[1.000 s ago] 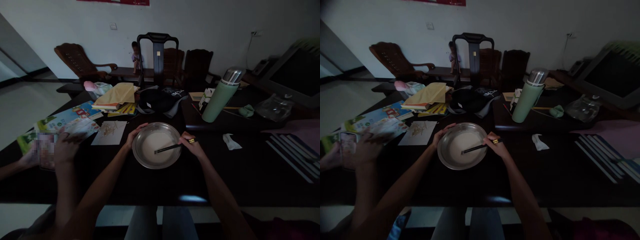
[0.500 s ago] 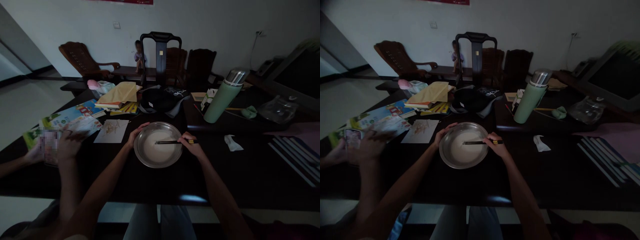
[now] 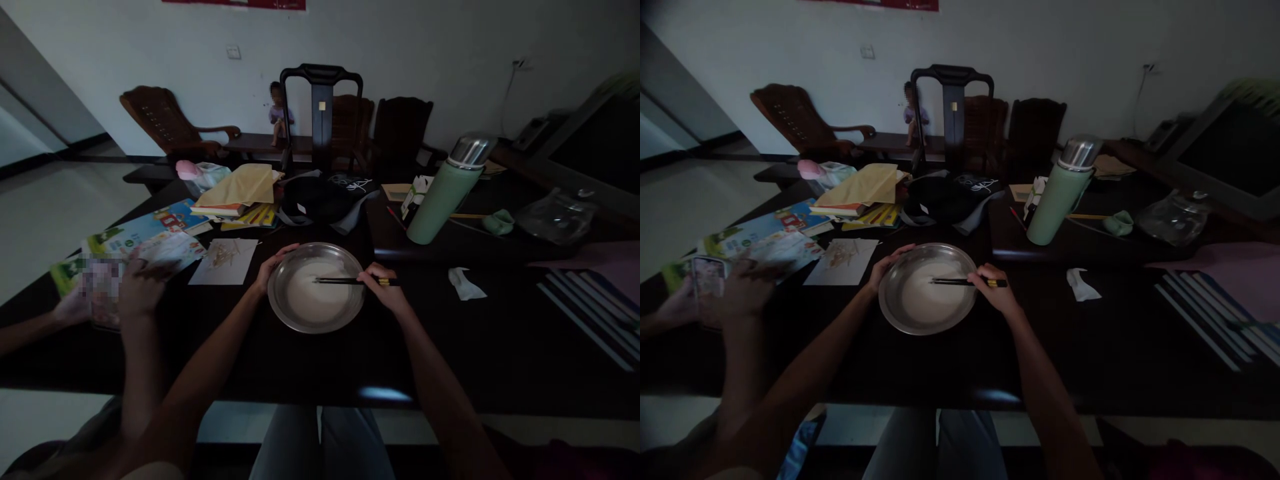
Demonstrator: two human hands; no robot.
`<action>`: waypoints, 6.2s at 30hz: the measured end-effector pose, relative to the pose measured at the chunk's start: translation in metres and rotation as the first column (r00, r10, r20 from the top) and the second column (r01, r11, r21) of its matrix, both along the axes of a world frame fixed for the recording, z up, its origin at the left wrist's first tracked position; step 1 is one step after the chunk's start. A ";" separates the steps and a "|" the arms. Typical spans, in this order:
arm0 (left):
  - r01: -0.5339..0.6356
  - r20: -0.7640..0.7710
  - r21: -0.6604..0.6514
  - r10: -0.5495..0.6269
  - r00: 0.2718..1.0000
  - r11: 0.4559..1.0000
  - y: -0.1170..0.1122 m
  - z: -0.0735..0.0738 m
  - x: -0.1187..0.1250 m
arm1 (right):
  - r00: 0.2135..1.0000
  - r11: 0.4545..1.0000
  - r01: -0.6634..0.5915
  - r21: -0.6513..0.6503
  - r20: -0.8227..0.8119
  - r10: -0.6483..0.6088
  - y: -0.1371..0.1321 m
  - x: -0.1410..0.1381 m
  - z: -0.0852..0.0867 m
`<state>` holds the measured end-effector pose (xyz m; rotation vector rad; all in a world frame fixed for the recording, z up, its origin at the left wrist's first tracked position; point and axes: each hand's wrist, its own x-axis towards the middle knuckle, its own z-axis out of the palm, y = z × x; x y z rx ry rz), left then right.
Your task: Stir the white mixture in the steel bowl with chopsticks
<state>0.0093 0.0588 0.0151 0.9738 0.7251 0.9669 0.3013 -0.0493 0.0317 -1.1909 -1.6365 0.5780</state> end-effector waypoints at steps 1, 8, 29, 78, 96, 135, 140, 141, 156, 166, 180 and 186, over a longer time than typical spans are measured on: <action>0.002 -0.002 0.000 -0.002 1.000 1.000 0.000 0.001 0.000 | 0.999 0.999 0.043 0.014 -0.033 -0.043 -0.001 0.004 0.001; 0.021 0.097 -0.073 -0.014 0.995 0.997 0.003 -0.003 0.002 | 0.998 0.998 -0.066 0.010 -0.023 0.067 -0.003 0.002 0.002; 0.087 0.156 -0.095 -0.071 0.985 0.992 -0.003 0.004 0.003 | 0.989 0.993 0.114 0.038 -0.101 -0.110 0.001 0.008 -0.001; 0.057 0.070 0.017 -0.058 0.996 0.998 0.004 -0.005 0.001 | 0.996 0.998 -0.054 0.042 0.073 0.051 0.005 -0.004 -0.002; -0.057 0.054 0.032 0.055 0.997 0.998 0.003 -0.008 0.010 | 0.994 0.995 0.090 0.037 -0.067 -0.087 0.001 0.011 0.000; 0.051 0.072 0.035 -0.053 0.996 0.998 0.005 -0.006 0.001 | 0.987 0.997 0.075 -0.012 -0.140 -0.076 0.002 0.011 -0.002; 0.059 0.075 0.042 -0.062 0.995 0.997 0.005 -0.006 0.001 | 0.997 0.998 -0.066 0.010 0.036 0.066 0.003 0.000 -0.003; 0.057 0.076 0.038 -0.060 0.995 0.998 0.005 -0.006 0.000 | 0.997 0.999 -0.046 0.022 0.055 0.045 0.004 -0.001 -0.003; 0.054 0.086 -0.012 -0.052 0.995 0.998 0.003 -0.001 0.001 | 1.000 0.999 0.018 0.030 0.025 -0.019 0.005 0.000 -0.004; 0.057 0.086 -0.036 -0.054 0.995 0.998 0.002 -0.001 0.000 | 0.999 0.999 -0.015 0.050 0.043 0.012 0.005 0.001 -0.003; 0.047 0.070 -0.011 -0.046 0.996 0.999 0.001 0.000 0.001 | 0.999 0.998 0.046 0.052 0.012 -0.046 0.006 0.002 -0.002; 0.031 0.048 -0.013 -0.030 0.998 0.999 0.002 -0.001 0.001 | 0.997 1.000 0.022 0.011 -0.068 -0.021 0.003 0.007 -0.002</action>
